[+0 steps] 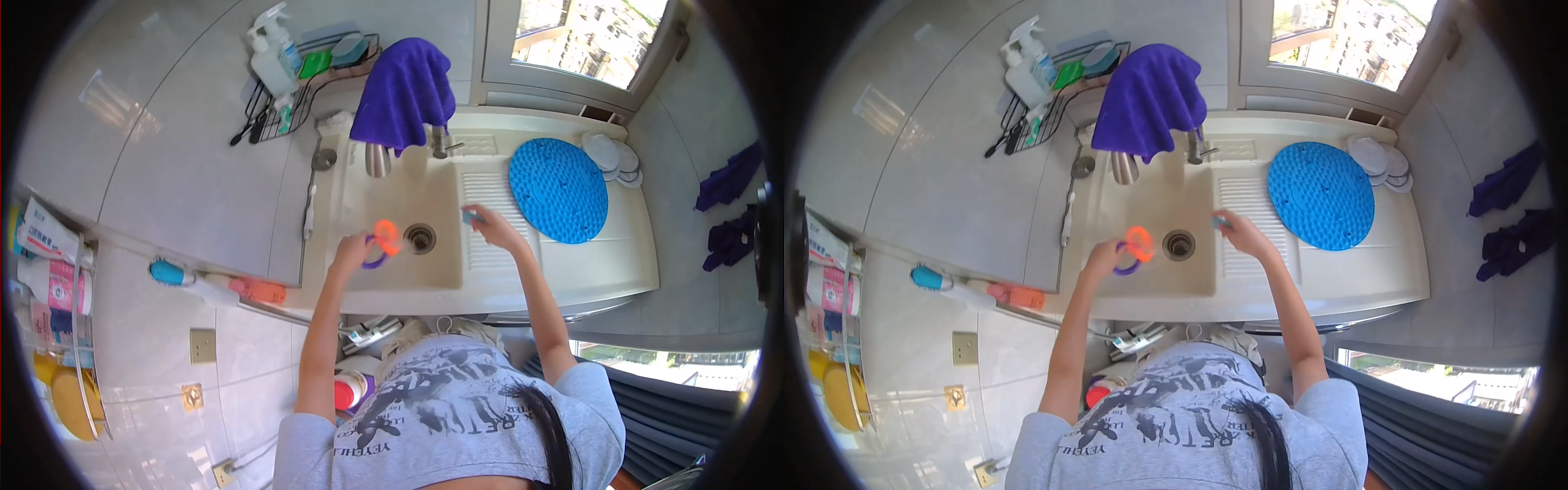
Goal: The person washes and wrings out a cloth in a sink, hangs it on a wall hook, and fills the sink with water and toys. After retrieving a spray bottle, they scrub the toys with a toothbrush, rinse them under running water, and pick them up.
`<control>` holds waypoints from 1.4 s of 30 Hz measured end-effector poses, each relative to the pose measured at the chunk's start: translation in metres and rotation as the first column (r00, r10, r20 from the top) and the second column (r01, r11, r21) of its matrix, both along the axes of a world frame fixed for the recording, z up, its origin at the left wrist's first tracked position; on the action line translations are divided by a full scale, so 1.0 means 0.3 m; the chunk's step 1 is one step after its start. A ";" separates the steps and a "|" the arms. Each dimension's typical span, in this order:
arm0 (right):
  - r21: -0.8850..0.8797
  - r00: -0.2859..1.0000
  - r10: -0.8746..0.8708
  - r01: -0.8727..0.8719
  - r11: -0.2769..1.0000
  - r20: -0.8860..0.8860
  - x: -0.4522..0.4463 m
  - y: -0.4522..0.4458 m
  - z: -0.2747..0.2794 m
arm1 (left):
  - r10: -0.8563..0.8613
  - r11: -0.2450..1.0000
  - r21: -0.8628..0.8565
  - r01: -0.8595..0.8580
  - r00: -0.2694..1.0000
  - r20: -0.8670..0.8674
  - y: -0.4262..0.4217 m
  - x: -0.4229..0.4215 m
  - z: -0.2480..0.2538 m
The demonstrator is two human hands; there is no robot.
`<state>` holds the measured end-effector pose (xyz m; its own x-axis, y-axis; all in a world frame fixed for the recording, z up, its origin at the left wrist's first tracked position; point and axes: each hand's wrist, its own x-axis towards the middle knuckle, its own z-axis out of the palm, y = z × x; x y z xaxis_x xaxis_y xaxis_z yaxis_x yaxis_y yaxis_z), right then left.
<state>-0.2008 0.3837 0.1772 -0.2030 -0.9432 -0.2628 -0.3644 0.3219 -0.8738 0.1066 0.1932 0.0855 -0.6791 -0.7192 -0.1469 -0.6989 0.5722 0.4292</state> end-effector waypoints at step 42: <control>-0.210 0.723 0.245 -0.141 0.968 0.646 0.199 -0.159 -0.200 | 0.227 0.898 0.439 -0.022 0.878 -0.420 0.138 0.050 -0.040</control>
